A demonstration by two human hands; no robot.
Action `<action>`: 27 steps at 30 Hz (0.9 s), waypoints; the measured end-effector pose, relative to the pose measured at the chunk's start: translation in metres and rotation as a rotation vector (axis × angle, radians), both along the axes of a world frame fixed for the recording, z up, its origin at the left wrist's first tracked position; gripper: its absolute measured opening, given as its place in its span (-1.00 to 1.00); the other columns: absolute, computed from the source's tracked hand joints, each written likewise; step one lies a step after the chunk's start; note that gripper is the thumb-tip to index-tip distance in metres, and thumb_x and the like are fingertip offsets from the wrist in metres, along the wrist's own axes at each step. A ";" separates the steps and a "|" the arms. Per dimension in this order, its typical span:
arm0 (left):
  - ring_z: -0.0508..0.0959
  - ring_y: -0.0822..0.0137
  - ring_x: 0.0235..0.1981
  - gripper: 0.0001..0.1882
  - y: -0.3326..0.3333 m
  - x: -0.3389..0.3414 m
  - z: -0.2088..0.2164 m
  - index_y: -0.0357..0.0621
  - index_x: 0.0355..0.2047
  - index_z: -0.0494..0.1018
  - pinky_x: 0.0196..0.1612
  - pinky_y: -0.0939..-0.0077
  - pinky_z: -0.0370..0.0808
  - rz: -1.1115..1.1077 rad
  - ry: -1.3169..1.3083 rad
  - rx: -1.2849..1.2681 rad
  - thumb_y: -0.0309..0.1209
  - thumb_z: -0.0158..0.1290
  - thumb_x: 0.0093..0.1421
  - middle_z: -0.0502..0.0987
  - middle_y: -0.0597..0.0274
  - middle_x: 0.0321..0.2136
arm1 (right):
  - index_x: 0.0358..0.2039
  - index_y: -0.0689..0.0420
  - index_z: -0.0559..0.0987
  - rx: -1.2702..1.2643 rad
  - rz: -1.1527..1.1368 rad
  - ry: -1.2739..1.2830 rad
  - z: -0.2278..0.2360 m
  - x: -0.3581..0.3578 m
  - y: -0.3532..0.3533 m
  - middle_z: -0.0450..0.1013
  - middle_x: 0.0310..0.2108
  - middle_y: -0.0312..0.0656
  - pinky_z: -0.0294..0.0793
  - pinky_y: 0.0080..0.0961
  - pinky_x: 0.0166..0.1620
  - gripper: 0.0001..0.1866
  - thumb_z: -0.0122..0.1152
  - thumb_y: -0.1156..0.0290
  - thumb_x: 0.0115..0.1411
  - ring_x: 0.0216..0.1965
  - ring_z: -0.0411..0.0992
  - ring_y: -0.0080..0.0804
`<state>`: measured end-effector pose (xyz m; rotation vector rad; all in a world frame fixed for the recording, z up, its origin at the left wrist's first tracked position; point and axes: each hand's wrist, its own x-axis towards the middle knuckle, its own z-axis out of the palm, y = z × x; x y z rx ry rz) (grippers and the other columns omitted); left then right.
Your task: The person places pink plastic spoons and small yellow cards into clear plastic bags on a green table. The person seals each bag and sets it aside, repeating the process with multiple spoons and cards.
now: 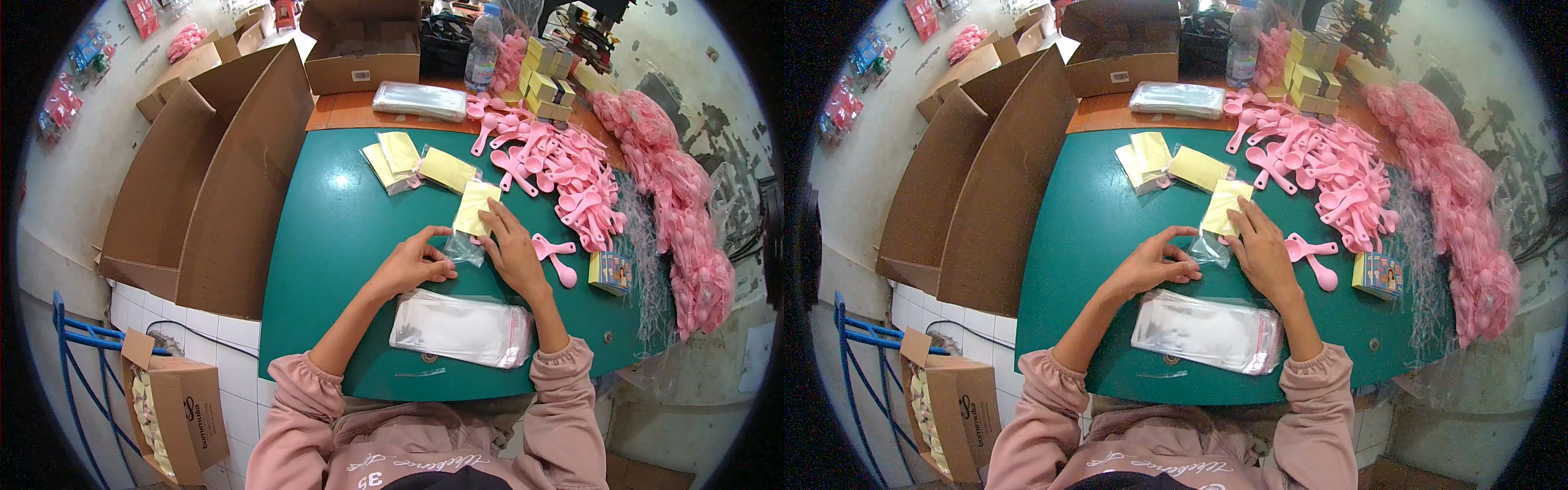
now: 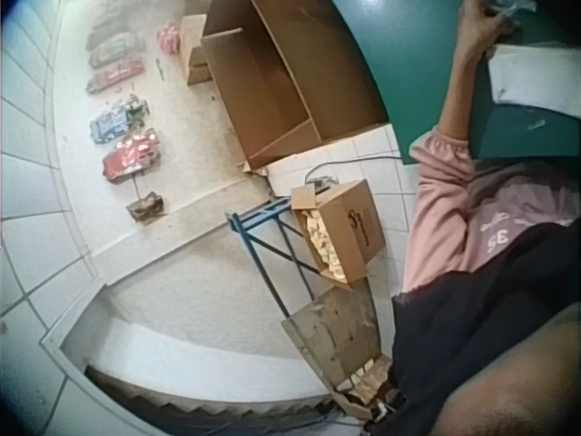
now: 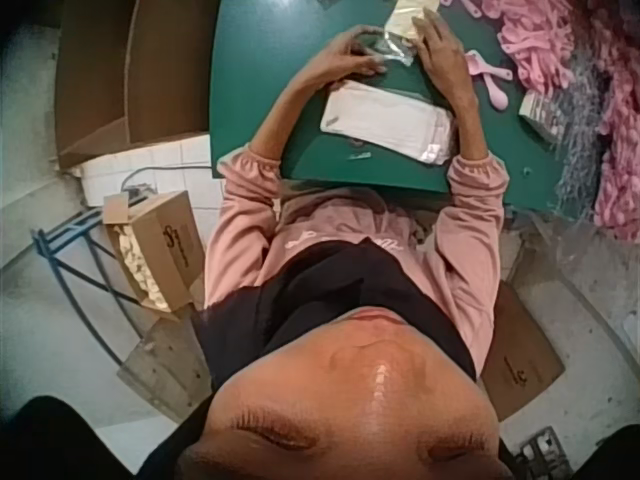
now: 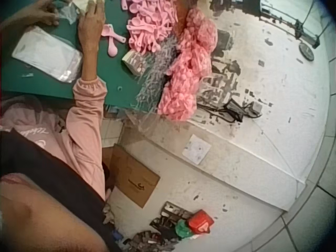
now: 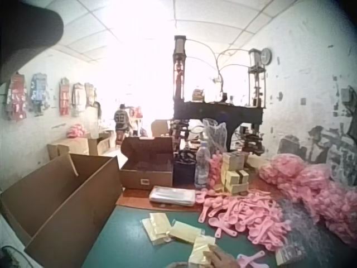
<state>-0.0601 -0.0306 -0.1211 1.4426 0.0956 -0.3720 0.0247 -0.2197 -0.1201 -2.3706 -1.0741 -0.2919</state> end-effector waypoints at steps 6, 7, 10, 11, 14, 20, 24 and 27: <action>0.51 0.35 -0.27 -0.43 -0.003 -0.003 0.001 -0.08 0.10 0.09 -0.30 0.59 0.48 0.057 -0.098 0.063 -0.54 0.01 0.08 0.48 0.11 -0.34 | -0.21 0.13 0.42 0.064 0.165 0.115 0.029 -0.023 0.005 0.32 -0.19 -0.12 0.23 -0.31 -0.08 -0.64 0.19 0.48 -0.09 -0.13 0.27 -0.22; 0.51 0.35 -0.27 -0.43 -0.003 -0.003 0.000 -0.08 0.10 0.09 -0.30 0.59 0.48 0.060 -0.099 0.063 -0.54 0.01 0.08 0.48 0.11 -0.34 | -0.21 0.13 0.42 0.064 0.168 0.114 0.031 -0.028 0.007 0.32 -0.19 -0.12 0.23 -0.31 -0.08 -0.64 0.19 0.48 -0.09 -0.13 0.27 -0.22; 0.54 0.34 -0.31 -0.49 -0.004 -0.001 -0.004 -0.15 0.08 0.08 -0.34 0.56 0.50 0.052 -0.123 0.079 -0.56 -0.06 0.10 0.49 0.05 -0.34 | -0.39 0.09 0.45 -0.180 0.144 -0.148 0.025 -0.037 0.011 0.32 -0.37 -0.23 0.19 -0.34 -0.16 -0.78 0.20 0.42 -0.12 -0.24 0.29 -0.30; 0.53 0.33 -0.29 -0.52 -0.004 -0.002 -0.001 -0.11 0.09 0.06 -0.30 0.55 0.49 0.045 -0.076 0.068 -0.49 -0.11 0.16 0.49 0.05 -0.32 | -0.39 0.09 0.45 -0.178 0.145 -0.149 0.022 -0.036 0.010 0.32 -0.37 -0.23 0.19 -0.34 -0.16 -0.78 0.20 0.42 -0.12 -0.24 0.29 -0.30; 0.52 0.31 -0.25 -0.58 -0.005 -0.001 -0.001 -0.10 0.10 0.04 -0.26 0.53 0.48 0.053 0.014 -0.003 -0.36 -0.21 0.24 0.48 0.03 -0.30 | -0.42 0.10 0.44 -0.143 0.150 -0.128 0.020 -0.037 0.010 0.33 -0.38 -0.24 0.19 -0.33 -0.17 -0.82 0.18 0.44 -0.10 -0.25 0.29 -0.31; 0.52 0.25 -0.23 -0.57 -0.006 0.003 -0.002 -0.15 0.08 0.04 -0.21 0.48 0.49 0.082 0.039 -0.111 -0.19 -0.33 0.29 0.46 -0.03 -0.26 | -0.47 0.09 0.42 -0.202 0.095 -0.317 0.021 -0.038 0.016 0.32 -0.40 -0.26 0.20 -0.35 -0.18 -0.88 0.12 0.44 -0.09 -0.27 0.29 -0.37; 0.51 0.28 -0.24 -0.58 -0.006 0.005 -0.001 -0.14 0.08 0.04 -0.21 0.48 0.49 0.090 0.054 -0.134 -0.21 -0.30 0.28 0.45 0.00 -0.27 | -0.46 0.12 0.42 -0.197 0.123 -0.369 0.022 -0.037 0.016 0.31 -0.41 -0.26 0.21 -0.36 -0.18 -0.88 0.06 0.44 -0.08 -0.28 0.29 -0.38; 0.51 0.32 -0.29 -0.57 -0.014 0.016 -0.006 -0.15 0.09 0.02 -0.21 0.49 0.48 0.142 0.110 -0.243 -0.26 -0.25 0.27 0.45 0.06 -0.32 | -0.43 0.15 0.43 -0.222 0.166 -0.410 0.025 -0.046 0.017 0.31 -0.41 -0.25 0.24 -0.37 -0.19 -0.87 0.03 0.44 -0.05 -0.29 0.30 -0.38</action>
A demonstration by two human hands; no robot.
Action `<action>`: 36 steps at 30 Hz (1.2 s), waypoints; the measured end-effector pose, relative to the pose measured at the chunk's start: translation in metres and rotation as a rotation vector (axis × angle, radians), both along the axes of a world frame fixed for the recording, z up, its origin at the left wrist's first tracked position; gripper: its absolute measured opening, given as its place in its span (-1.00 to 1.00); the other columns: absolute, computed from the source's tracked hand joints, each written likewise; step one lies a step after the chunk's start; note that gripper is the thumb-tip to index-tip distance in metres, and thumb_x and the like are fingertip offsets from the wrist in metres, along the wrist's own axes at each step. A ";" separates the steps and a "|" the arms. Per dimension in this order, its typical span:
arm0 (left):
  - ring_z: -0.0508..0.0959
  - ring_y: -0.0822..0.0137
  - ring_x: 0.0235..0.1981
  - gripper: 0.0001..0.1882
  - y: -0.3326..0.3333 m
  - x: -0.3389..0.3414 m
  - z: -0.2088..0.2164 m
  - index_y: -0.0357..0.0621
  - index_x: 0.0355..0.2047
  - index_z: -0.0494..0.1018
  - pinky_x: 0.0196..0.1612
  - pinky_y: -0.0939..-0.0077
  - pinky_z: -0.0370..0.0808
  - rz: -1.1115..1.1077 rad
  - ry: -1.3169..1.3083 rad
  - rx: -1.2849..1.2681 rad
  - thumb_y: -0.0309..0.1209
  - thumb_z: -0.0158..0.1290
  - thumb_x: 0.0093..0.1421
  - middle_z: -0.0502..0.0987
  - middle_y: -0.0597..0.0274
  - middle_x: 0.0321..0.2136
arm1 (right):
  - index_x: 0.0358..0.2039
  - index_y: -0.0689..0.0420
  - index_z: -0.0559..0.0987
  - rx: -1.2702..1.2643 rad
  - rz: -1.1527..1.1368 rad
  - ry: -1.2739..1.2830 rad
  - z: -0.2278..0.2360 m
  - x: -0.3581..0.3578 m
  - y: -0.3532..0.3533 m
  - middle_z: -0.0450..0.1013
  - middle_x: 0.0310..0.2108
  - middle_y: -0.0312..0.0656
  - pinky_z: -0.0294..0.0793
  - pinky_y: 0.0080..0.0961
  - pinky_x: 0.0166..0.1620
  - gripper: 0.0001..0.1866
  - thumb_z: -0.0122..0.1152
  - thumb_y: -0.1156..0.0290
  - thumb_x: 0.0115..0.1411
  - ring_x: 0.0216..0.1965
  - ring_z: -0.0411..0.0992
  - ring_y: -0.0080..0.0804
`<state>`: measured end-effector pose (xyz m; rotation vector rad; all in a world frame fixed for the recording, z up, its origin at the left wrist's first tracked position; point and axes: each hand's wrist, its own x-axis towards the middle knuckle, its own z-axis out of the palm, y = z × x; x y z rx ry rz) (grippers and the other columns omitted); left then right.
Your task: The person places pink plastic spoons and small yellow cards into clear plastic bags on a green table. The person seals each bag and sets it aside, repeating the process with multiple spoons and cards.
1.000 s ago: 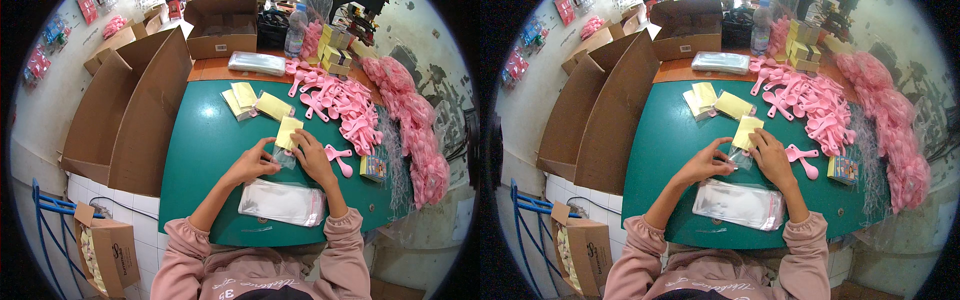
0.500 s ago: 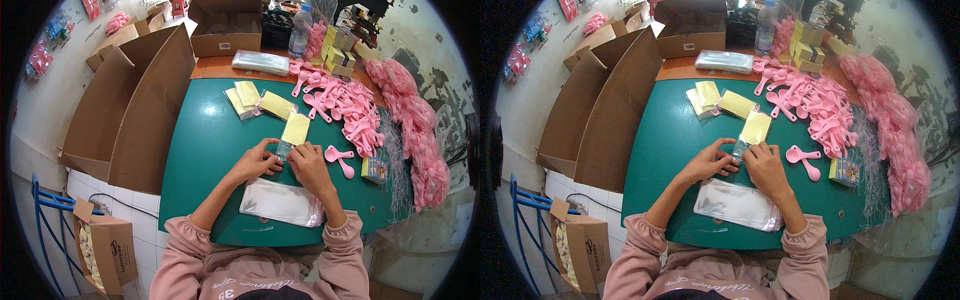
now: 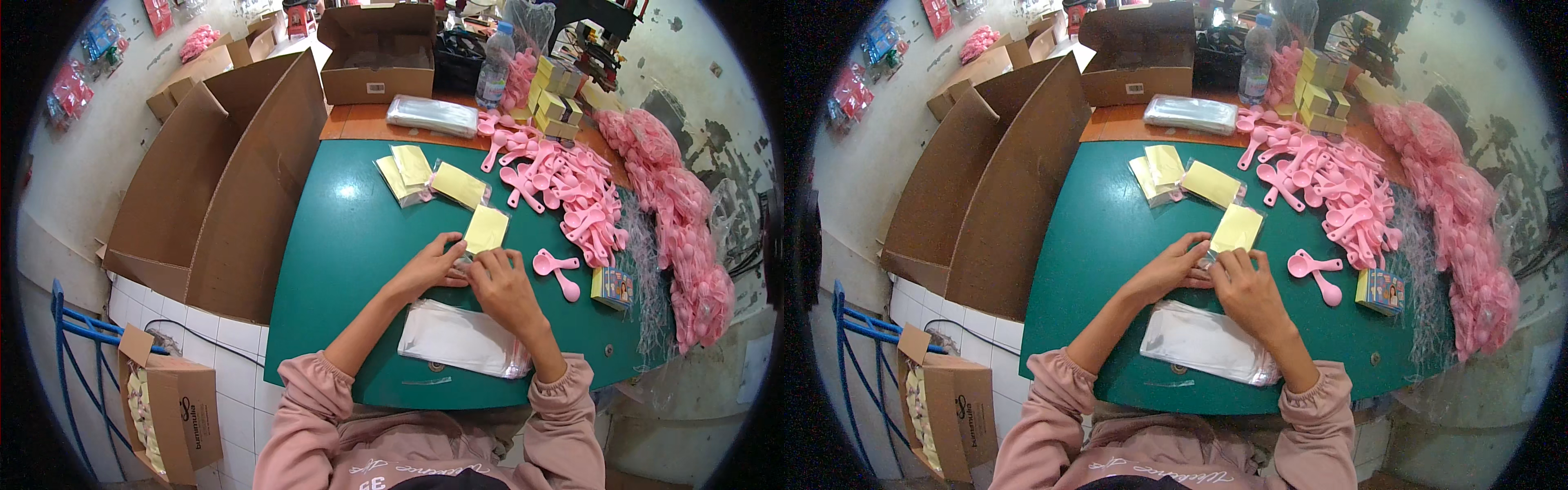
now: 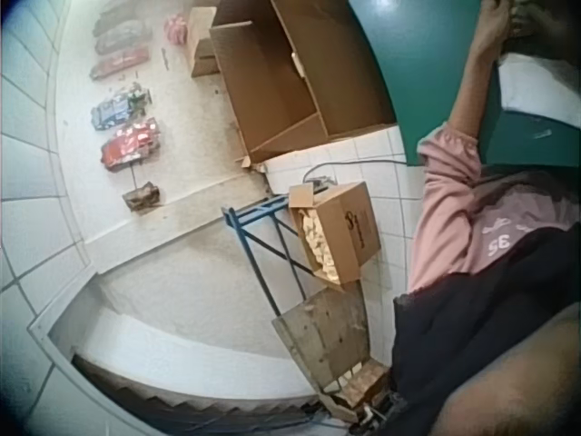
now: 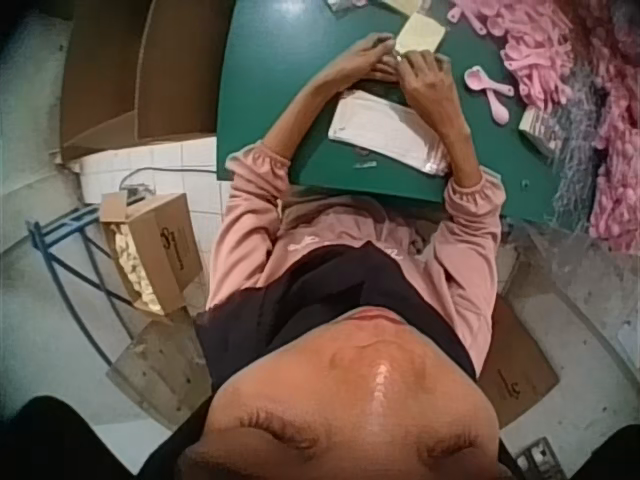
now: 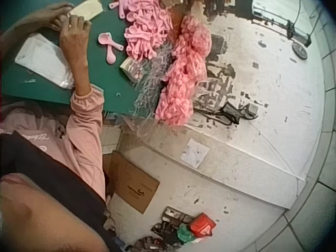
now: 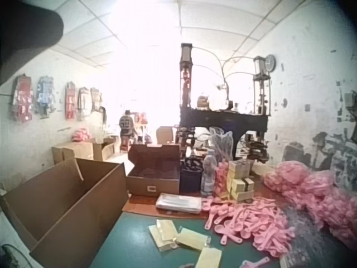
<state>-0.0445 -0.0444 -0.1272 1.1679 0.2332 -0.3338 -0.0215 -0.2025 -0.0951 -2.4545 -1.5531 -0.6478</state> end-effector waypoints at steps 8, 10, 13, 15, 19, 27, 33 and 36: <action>0.50 0.35 -0.29 -0.46 -0.008 0.002 -0.001 -0.21 0.09 -0.01 -0.30 0.53 0.52 0.172 -0.153 0.024 -0.39 -0.06 0.16 0.44 0.04 -0.29 | -0.42 0.21 0.39 -0.004 -0.024 0.422 0.007 -0.003 -0.013 0.32 -0.44 -0.15 0.31 -0.42 -0.35 -0.86 0.10 0.44 0.02 -0.45 0.32 -0.25; 0.49 0.39 -0.28 -0.53 0.004 -0.002 0.009 -0.13 0.08 0.05 -0.32 0.50 0.52 0.053 -0.087 0.127 -0.39 -0.10 0.19 0.46 -0.01 -0.28 | -0.42 0.22 0.39 0.062 -0.024 0.458 0.009 0.005 -0.012 0.33 -0.44 -0.15 0.31 -0.41 -0.36 -0.83 0.14 0.42 0.01 -0.46 0.34 -0.23; 0.52 0.35 -0.28 -0.57 0.023 -0.007 0.024 -0.11 0.06 0.10 -0.33 0.49 0.53 -0.087 -0.167 0.517 -0.40 -0.09 0.18 0.49 -0.03 -0.30 | -0.37 0.16 0.42 0.145 -0.101 0.543 0.002 0.014 -0.014 0.33 -0.39 -0.14 0.31 -0.40 -0.35 -0.80 0.15 0.36 0.00 -0.40 0.34 -0.21; 0.54 0.35 -0.32 -0.58 0.031 -0.015 0.026 -0.16 0.03 0.12 -0.36 0.50 0.54 -0.101 -0.170 0.547 -0.41 -0.08 0.17 0.51 0.01 -0.37 | -0.35 0.15 0.43 0.129 -0.076 0.468 0.001 0.011 -0.009 0.32 -0.37 -0.15 0.29 -0.39 -0.31 -0.79 0.17 0.37 -0.02 -0.35 0.33 -0.22; 0.55 0.33 -0.33 -0.56 0.025 -0.018 0.021 -0.16 0.05 0.12 -0.33 0.52 0.53 -0.167 -0.132 0.434 -0.46 -0.07 0.16 0.52 0.04 -0.37 | -0.30 0.11 0.45 0.045 -0.141 0.313 -0.006 0.012 -0.012 0.30 -0.31 -0.19 0.24 -0.34 -0.20 -0.73 0.20 0.40 -0.07 -0.21 0.26 -0.26; 0.53 0.36 -0.29 -0.48 0.022 -0.017 0.008 -0.15 0.11 0.03 -0.26 0.54 0.51 -0.181 -0.164 0.291 -0.49 -0.08 0.16 0.50 0.04 -0.31 | -0.38 0.11 0.43 0.148 -0.031 0.494 -0.004 -0.001 0.003 0.28 -0.36 -0.18 0.21 -0.36 -0.22 -0.78 0.19 0.44 -0.10 -0.23 0.26 -0.25; 0.51 0.39 -0.32 -0.45 0.017 -0.016 0.010 -0.09 0.14 0.00 -0.24 0.55 0.50 -0.126 -0.100 0.199 -0.45 -0.07 0.17 0.50 0.09 -0.33 | -0.44 0.14 0.40 0.130 -0.021 0.480 -0.006 -0.001 0.002 0.27 -0.40 -0.18 0.19 -0.36 -0.24 -0.79 0.20 0.44 -0.13 -0.26 0.26 -0.26; 0.50 0.44 -0.37 -0.49 0.011 -0.014 0.002 -0.07 0.09 0.07 -0.31 0.61 0.48 -0.080 -0.121 0.208 -0.44 -0.04 0.14 0.50 0.14 -0.37 | -0.47 0.15 0.39 0.095 0.003 0.411 -0.007 -0.002 0.003 0.27 -0.43 -0.18 0.19 -0.36 -0.24 -0.80 0.18 0.43 -0.13 -0.28 0.27 -0.27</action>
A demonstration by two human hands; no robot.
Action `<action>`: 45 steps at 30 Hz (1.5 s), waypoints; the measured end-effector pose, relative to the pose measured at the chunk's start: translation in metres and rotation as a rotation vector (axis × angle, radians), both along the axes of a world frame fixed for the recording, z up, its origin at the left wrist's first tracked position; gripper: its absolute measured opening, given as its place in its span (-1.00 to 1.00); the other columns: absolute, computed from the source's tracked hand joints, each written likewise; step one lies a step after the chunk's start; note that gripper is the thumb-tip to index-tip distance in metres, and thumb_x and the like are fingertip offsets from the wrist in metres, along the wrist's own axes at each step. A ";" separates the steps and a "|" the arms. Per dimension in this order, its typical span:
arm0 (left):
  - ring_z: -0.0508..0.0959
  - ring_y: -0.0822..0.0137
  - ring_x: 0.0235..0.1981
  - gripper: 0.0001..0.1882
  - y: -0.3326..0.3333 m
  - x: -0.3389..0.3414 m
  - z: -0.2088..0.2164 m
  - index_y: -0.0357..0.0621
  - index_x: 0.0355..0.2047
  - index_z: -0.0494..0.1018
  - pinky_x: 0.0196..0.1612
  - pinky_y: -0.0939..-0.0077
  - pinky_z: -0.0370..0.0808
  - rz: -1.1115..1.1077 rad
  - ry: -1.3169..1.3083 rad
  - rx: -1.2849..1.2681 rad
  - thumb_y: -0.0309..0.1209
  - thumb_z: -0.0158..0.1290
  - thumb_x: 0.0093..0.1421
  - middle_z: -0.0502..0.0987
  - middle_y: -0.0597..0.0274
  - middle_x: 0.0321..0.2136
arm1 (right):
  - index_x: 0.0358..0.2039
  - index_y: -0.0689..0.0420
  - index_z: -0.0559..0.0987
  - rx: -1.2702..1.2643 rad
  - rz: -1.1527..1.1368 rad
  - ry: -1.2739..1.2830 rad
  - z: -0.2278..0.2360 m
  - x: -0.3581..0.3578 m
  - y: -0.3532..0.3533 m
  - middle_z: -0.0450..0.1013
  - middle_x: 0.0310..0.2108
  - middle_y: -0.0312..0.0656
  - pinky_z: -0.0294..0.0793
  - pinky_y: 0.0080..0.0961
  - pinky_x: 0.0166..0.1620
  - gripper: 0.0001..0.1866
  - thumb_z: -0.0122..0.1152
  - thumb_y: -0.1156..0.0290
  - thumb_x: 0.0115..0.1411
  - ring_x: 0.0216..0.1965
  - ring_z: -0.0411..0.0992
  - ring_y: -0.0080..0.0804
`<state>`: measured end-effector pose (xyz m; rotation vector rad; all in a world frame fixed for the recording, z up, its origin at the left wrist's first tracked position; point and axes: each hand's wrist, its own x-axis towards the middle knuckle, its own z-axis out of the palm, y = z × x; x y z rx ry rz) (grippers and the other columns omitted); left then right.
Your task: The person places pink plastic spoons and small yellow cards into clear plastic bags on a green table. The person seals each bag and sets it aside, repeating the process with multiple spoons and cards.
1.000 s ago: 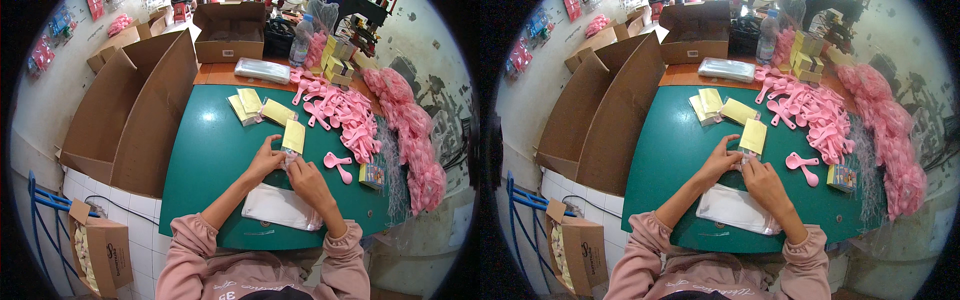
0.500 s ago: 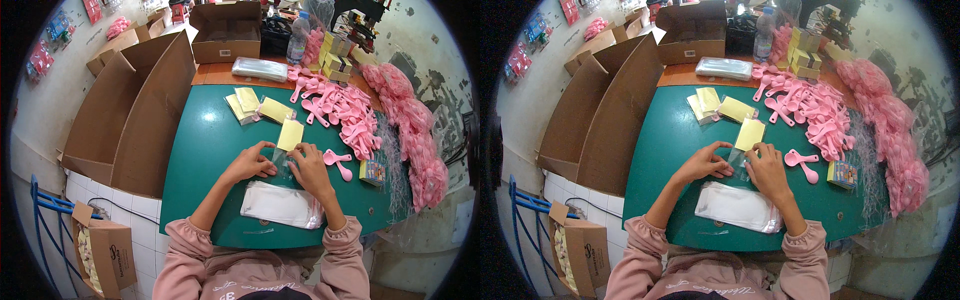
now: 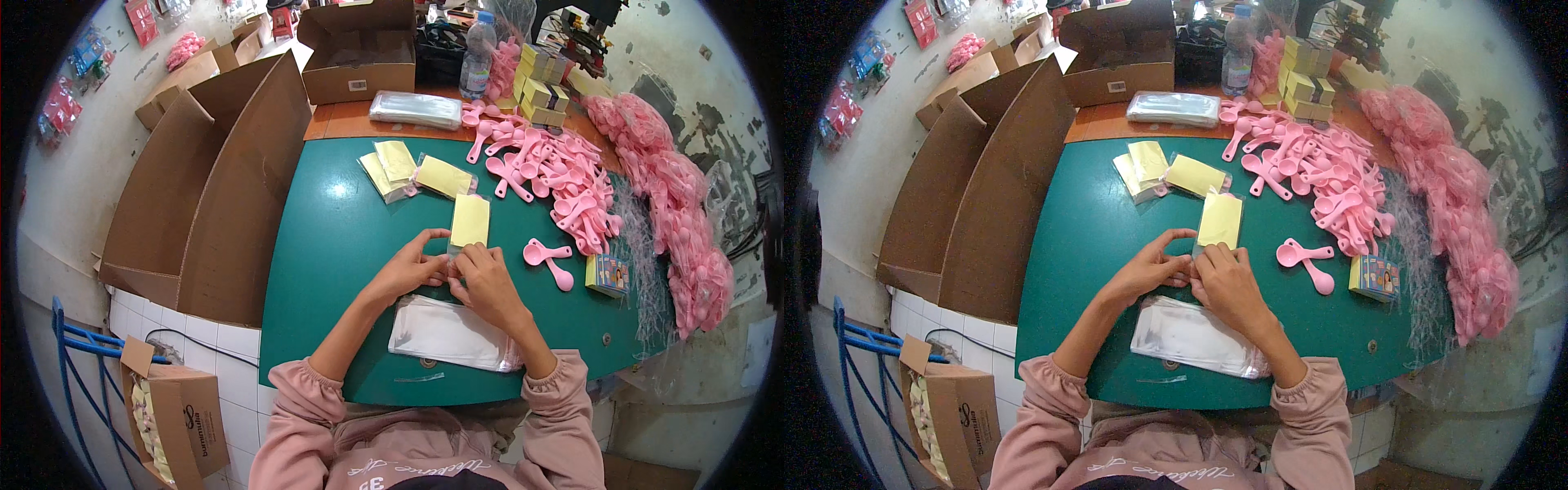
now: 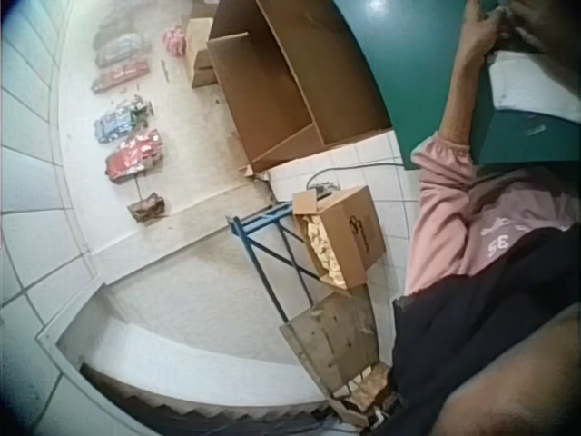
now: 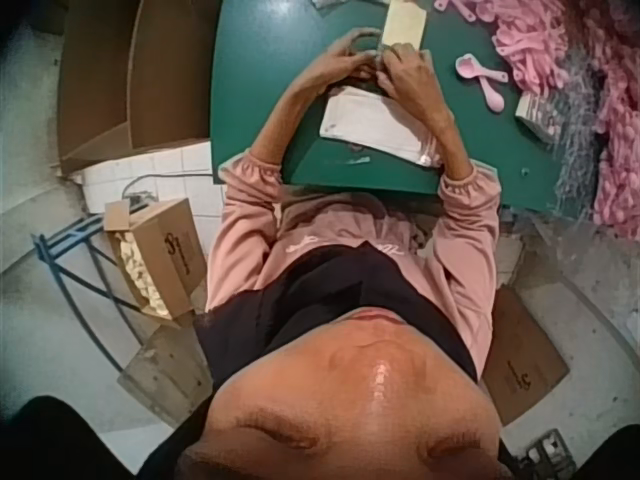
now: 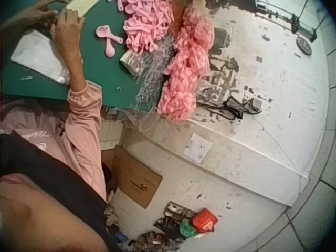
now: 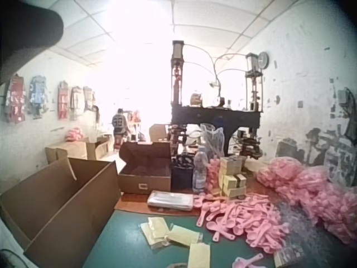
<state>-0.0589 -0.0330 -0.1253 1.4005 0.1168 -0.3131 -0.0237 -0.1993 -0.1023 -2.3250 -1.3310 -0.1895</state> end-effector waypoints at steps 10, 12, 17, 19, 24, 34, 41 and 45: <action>0.52 0.52 -0.37 -0.80 -0.003 0.003 0.013 -0.12 -0.21 0.37 -0.39 0.73 0.42 0.051 0.054 0.095 -0.45 -0.04 0.12 0.53 0.29 -0.43 | -0.45 0.15 0.34 0.220 0.124 0.686 0.024 0.064 -0.073 0.24 -0.48 -0.32 0.24 -0.61 -0.33 -0.85 0.09 0.41 0.02 -0.43 0.23 -0.57; 0.52 0.53 -0.36 -0.83 -0.002 0.003 0.008 -0.15 -0.24 0.40 -0.38 0.75 0.42 0.044 0.016 0.041 -0.45 -0.05 0.13 0.53 0.28 -0.40 | -0.40 0.18 0.34 0.166 -0.233 0.515 0.036 0.101 -0.114 0.29 -0.46 -0.25 0.29 -0.50 -0.34 -0.85 0.07 0.42 0.03 -0.42 0.29 -0.45; 0.51 0.52 -0.26 -0.82 0.002 0.004 -0.002 -0.20 -0.27 0.40 -0.28 0.76 0.42 0.050 0.003 -0.111 -0.38 -0.06 0.18 0.51 0.28 -0.32 | -0.24 0.24 0.34 0.196 -0.433 -0.130 0.011 0.089 -0.101 0.28 -0.34 -0.01 0.30 -0.28 -0.19 -0.59 0.19 0.46 -0.16 -0.25 0.30 -0.06; 0.50 0.52 -0.26 -0.82 0.000 0.003 0.002 -0.20 -0.26 0.40 -0.27 0.76 0.43 0.082 0.015 -0.181 -0.38 -0.07 0.18 0.50 0.28 -0.32 | -0.21 0.24 0.33 0.188 -0.077 0.296 0.016 0.038 -0.056 0.25 -0.35 -0.04 0.30 -0.31 -0.18 -0.49 0.29 0.41 -0.21 -0.25 0.28 -0.08; 0.50 0.53 -0.26 -0.82 0.003 0.001 0.008 -0.19 -0.25 0.39 -0.27 0.76 0.44 0.097 0.011 -0.303 -0.39 -0.08 0.19 0.49 0.29 -0.31 | -0.34 0.24 0.40 0.235 -0.122 0.357 -0.003 0.022 -0.024 0.24 -0.35 -0.10 0.34 -0.50 -0.27 -0.76 0.18 0.53 -0.06 -0.34 0.30 -0.25; 0.49 0.43 -0.42 -0.79 -0.014 0.000 0.011 -0.21 -0.26 0.34 -0.50 0.61 0.48 -0.020 -0.328 0.322 -0.44 0.03 0.08 0.46 0.20 -0.39 | -0.40 0.24 0.44 0.405 -0.114 0.486 -0.003 0.027 -0.039 0.23 -0.26 -0.21 0.40 -0.64 -0.25 -0.93 0.08 0.55 0.06 -0.25 0.31 -0.51; 0.47 0.43 -0.49 -0.86 -0.019 0.003 -0.001 -0.25 -0.43 0.42 -0.49 0.61 0.47 0.211 -0.403 0.457 -0.41 0.06 0.07 0.45 0.21 -0.46 | -0.40 0.27 0.41 0.587 -0.182 0.721 -0.020 0.027 -0.039 0.24 -0.26 -0.22 0.42 -0.69 -0.29 -0.92 0.07 0.56 0.07 -0.33 0.38 -0.55; 0.49 0.45 -0.49 -0.83 -0.021 0.003 0.001 -0.25 -0.45 0.45 -0.47 0.60 0.48 0.206 -0.424 0.515 -0.39 0.10 0.03 0.48 0.21 -0.49 | -0.42 0.30 0.40 0.582 -0.225 0.878 -0.026 0.032 -0.044 0.33 -0.37 -0.22 0.42 -0.69 -0.30 -0.90 0.09 0.54 0.07 -0.39 0.42 -0.55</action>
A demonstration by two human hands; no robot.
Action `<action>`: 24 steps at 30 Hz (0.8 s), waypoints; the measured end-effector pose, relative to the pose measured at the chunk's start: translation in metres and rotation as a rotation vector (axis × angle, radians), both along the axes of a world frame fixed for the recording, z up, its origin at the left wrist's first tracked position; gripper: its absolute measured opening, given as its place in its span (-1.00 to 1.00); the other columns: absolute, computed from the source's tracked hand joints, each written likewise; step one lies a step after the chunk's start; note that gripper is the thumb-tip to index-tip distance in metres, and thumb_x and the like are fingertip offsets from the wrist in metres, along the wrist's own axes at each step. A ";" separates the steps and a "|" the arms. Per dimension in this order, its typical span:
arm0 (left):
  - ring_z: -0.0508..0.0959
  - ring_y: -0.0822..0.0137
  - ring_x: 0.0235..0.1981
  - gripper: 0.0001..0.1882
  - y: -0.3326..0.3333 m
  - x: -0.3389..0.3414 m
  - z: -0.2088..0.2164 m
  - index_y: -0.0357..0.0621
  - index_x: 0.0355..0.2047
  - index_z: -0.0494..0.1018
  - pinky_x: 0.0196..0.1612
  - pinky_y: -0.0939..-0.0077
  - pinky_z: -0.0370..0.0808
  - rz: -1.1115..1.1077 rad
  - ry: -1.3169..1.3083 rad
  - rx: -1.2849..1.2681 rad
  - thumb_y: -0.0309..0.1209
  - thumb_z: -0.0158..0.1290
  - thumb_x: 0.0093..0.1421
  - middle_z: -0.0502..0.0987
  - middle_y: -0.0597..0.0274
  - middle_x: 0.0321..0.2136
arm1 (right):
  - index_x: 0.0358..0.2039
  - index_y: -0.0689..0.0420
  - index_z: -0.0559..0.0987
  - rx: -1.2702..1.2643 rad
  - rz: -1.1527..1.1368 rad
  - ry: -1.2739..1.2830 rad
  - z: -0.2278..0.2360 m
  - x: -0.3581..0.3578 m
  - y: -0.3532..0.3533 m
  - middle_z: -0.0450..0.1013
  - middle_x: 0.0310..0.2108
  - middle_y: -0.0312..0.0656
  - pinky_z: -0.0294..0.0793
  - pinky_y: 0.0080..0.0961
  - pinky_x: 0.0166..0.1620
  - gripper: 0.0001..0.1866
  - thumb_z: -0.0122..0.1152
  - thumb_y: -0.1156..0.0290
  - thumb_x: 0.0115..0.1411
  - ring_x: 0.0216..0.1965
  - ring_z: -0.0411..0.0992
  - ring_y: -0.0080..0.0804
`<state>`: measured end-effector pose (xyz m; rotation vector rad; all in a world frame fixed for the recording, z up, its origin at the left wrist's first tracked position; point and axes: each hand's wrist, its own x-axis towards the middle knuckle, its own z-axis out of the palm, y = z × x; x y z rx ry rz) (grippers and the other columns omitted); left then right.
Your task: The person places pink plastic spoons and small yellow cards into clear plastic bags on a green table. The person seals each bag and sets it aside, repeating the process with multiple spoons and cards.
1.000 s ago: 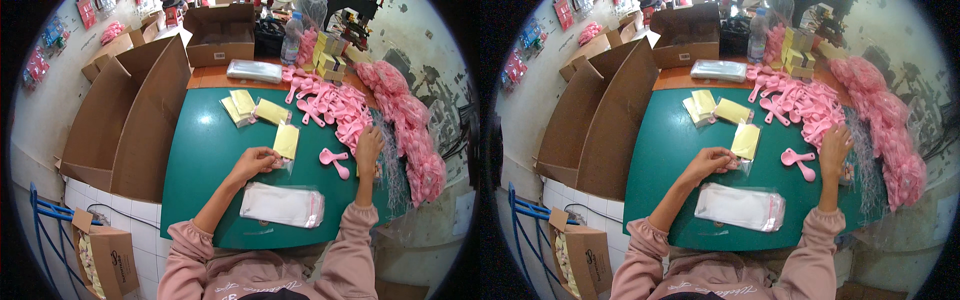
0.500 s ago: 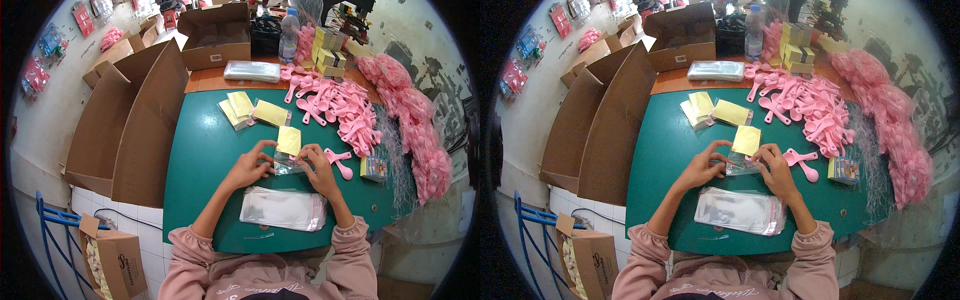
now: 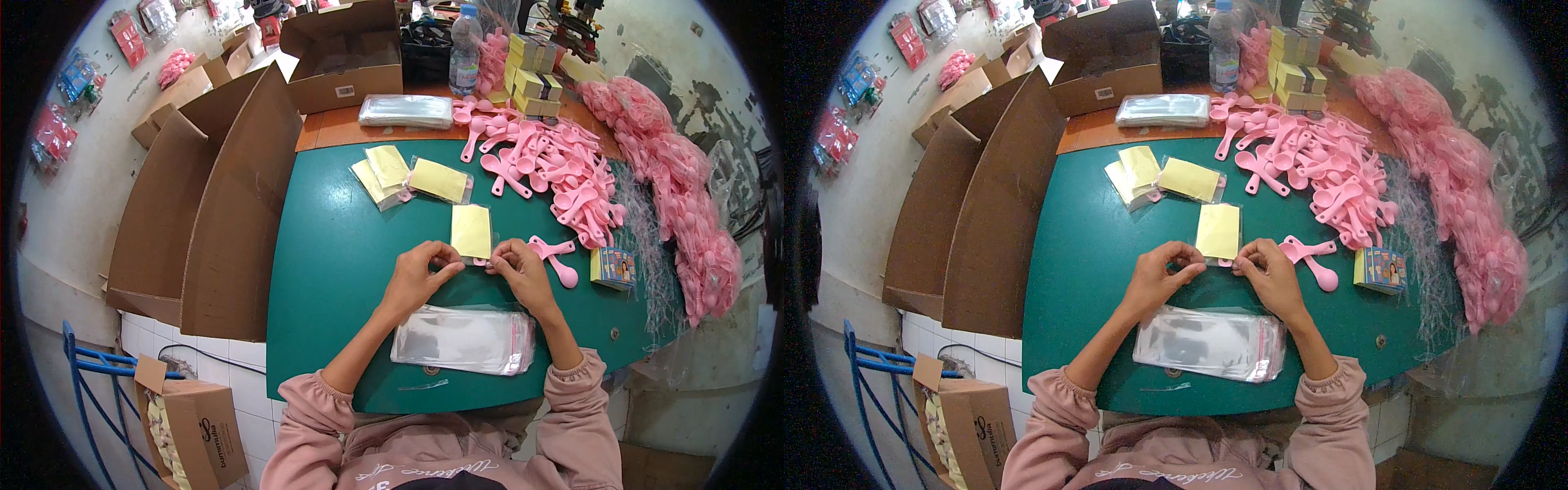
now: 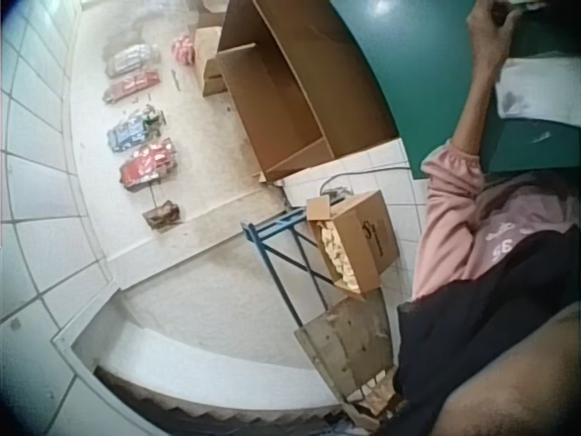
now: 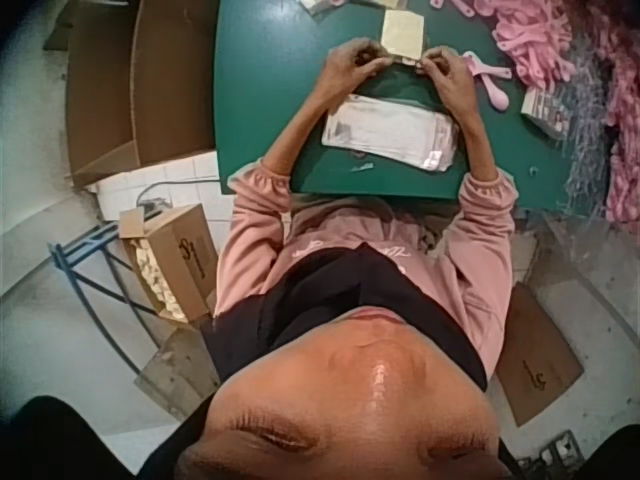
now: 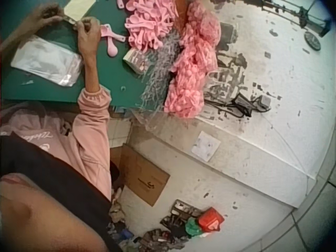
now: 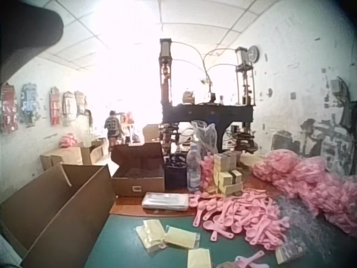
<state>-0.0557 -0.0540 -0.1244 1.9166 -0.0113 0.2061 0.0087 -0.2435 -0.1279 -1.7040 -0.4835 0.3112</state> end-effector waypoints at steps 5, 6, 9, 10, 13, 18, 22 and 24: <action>0.52 0.43 -0.48 -0.81 -0.005 0.002 0.004 -0.31 -0.43 0.46 -0.49 0.60 0.49 -0.005 0.131 -0.124 -0.40 0.11 0.02 0.50 0.17 -0.49 | -0.45 0.30 0.40 -0.025 -0.033 0.115 0.003 0.000 0.003 0.41 -0.55 -0.23 0.45 -0.69 -0.36 -0.90 0.07 0.52 0.09 -0.49 0.43 -0.56; 0.53 0.41 -0.49 -0.81 -0.006 0.003 0.004 -0.33 -0.43 0.46 -0.49 0.60 0.49 0.008 0.169 -0.165 -0.41 0.10 0.03 0.51 0.15 -0.49 | -0.45 0.30 0.40 -0.032 -0.045 0.125 0.002 0.000 0.002 0.42 -0.55 -0.22 0.46 -0.68 -0.38 -0.90 0.07 0.52 0.09 -0.50 0.43 -0.56; 0.53 0.43 -0.51 -0.80 -0.009 0.004 0.003 -0.35 -0.47 0.45 -0.51 0.60 0.50 0.072 0.222 -0.158 -0.40 0.09 0.04 0.52 0.14 -0.51 | -0.45 0.31 0.40 -0.035 -0.068 0.138 0.000 0.000 0.003 0.42 -0.55 -0.20 0.48 -0.68 -0.41 -0.90 0.07 0.53 0.08 -0.50 0.44 -0.55; 0.53 0.43 -0.51 -0.80 -0.010 0.004 -0.001 -0.35 -0.47 0.45 -0.51 0.60 0.50 0.073 0.225 -0.157 -0.40 0.09 0.04 0.52 0.14 -0.51 | -0.45 0.31 0.39 -0.031 -0.079 0.138 -0.001 0.000 0.003 0.42 -0.54 -0.20 0.49 -0.68 -0.42 -0.90 0.07 0.54 0.08 -0.50 0.44 -0.54; 0.52 0.45 -0.54 -0.78 -0.011 0.006 -0.005 -0.34 -0.51 0.44 -0.52 0.63 0.50 0.154 0.081 -0.037 -0.38 0.10 0.04 0.51 0.16 -0.53 | -0.43 0.31 0.36 0.021 -0.102 0.175 0.001 -0.001 0.004 0.41 -0.51 -0.18 0.48 -0.68 -0.43 -0.90 0.08 0.58 0.06 -0.50 0.45 -0.52; 0.50 0.49 -0.59 -0.75 -0.010 0.010 -0.004 -0.28 -0.41 0.38 -0.57 0.63 0.44 0.170 0.146 -0.185 -0.34 0.12 0.02 0.47 0.24 -0.61 | -0.42 0.27 0.31 0.050 -0.121 0.214 0.001 0.000 0.005 0.38 -0.50 -0.19 0.48 -0.69 -0.45 -0.86 0.08 0.64 0.03 -0.50 0.45 -0.50; 0.47 0.56 -0.52 -0.78 -0.008 0.011 -0.002 -0.18 -0.36 0.34 -0.54 0.69 0.41 0.147 0.207 -0.200 -0.36 0.10 0.06 0.46 0.30 -0.57 | -0.44 0.24 0.30 0.079 -0.112 0.223 0.002 0.000 0.005 0.37 -0.51 -0.21 0.47 -0.70 -0.45 -0.86 0.07 0.66 0.03 -0.50 0.45 -0.51; 0.44 0.58 -0.54 -0.80 -0.008 0.011 -0.004 -0.16 -0.34 0.37 -0.53 0.69 0.39 0.109 0.238 -0.181 -0.35 0.07 0.07 0.44 0.33 -0.58 | -0.40 0.25 0.31 0.062 -0.086 0.216 0.002 0.001 0.004 0.37 -0.50 -0.21 0.47 -0.70 -0.43 -0.86 0.07 0.64 0.04 -0.50 0.44 -0.52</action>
